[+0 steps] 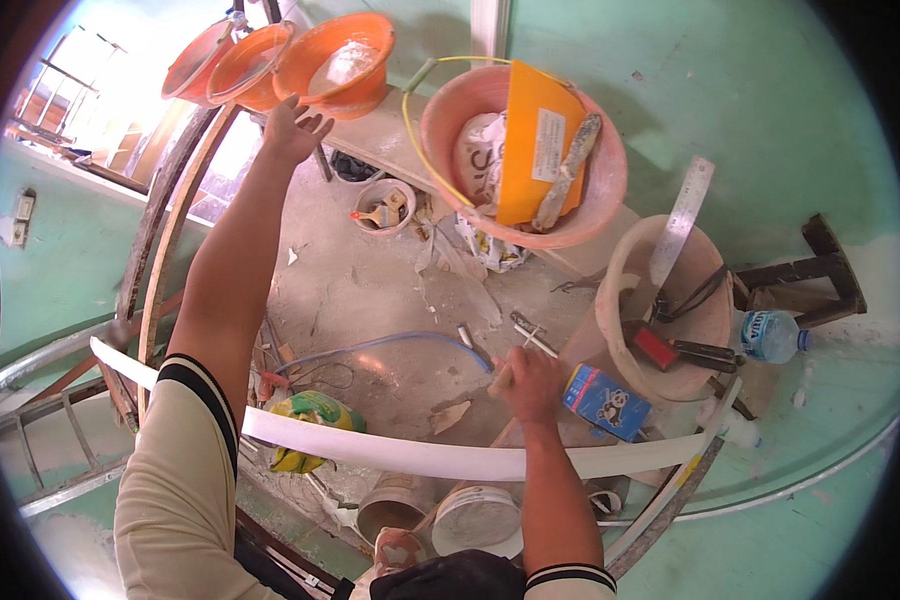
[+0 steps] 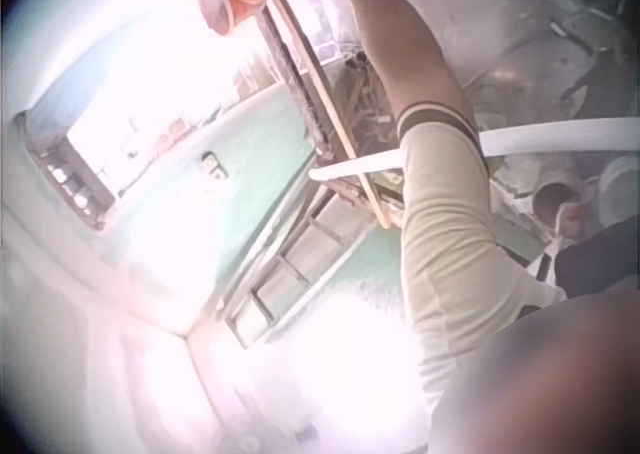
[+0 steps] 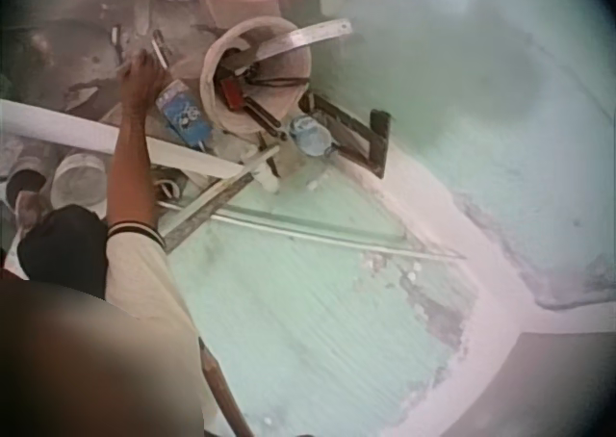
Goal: The person removes a long white plastic strip from the ceiling corner and places it on a workbench. They then open a red container of nails, pour water into a white bowl, and mix a white powder with the water using a brush to create a plaster mixture.
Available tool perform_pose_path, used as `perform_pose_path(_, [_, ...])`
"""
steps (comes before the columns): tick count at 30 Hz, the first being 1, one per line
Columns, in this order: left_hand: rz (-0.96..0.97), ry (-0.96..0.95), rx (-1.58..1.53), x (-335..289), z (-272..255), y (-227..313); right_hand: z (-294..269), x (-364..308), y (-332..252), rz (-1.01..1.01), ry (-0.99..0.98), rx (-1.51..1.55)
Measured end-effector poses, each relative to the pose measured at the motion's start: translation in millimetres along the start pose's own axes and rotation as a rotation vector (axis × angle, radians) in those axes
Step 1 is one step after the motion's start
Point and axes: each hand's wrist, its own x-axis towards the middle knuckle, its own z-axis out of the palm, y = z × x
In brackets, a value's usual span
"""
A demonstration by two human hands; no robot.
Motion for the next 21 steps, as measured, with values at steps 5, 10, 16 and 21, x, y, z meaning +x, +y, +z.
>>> perform_pose_path(5, [-0.008, -0.032, -0.129, 2.4, 12.4, -9.6, -2.3, 0.5, 5.2, 0.049, -0.028, 0.028])
perform_pose_path(10, [-0.009, 0.103, -0.194, 11.6, 2.0, -38.6, -1.5, 3.0, -0.1, 0.04, 0.025, 0.053])
perform_pose_path(16, [-0.068, 0.258, -0.173, -4.2, -24.7, -53.7, -2.6, 5.1, 5.6, 0.016, 0.066, 0.088])
perform_pose_path(21, [-0.045, 0.082, -0.201, -55.0, -77.9, -34.1, 8.2, -1.3, 3.2, 0.004, 0.055, 0.053])
